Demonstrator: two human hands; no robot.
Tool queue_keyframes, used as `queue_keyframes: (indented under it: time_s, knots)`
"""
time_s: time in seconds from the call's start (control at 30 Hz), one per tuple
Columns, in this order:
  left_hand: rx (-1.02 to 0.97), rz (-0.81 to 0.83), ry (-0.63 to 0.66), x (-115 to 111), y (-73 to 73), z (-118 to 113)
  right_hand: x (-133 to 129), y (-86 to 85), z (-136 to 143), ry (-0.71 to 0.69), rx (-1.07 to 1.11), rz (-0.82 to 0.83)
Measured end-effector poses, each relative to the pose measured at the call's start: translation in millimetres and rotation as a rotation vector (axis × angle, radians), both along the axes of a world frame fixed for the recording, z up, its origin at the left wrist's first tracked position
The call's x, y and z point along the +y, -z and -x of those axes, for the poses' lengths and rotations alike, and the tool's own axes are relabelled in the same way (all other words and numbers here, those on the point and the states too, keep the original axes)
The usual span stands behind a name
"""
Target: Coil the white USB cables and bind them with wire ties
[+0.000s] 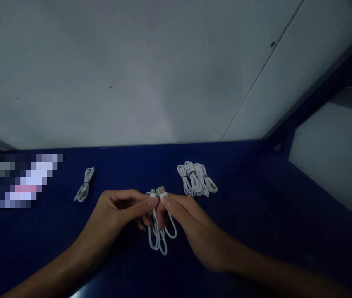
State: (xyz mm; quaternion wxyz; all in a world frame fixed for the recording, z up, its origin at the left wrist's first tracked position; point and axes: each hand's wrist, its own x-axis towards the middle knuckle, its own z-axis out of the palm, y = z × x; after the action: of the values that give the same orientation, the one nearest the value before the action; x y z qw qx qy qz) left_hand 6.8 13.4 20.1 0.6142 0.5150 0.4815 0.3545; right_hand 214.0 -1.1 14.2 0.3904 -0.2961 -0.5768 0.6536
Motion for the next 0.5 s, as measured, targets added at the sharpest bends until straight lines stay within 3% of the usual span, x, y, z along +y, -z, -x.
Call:
queue_keyframes:
  time_s: [0.5]
  knots:
    - [-0.008, -0.006, 0.013, 0.7, 1.3, 1.7, -0.4, 1.2, -1.5, 0.018, -0.059, 0.014]
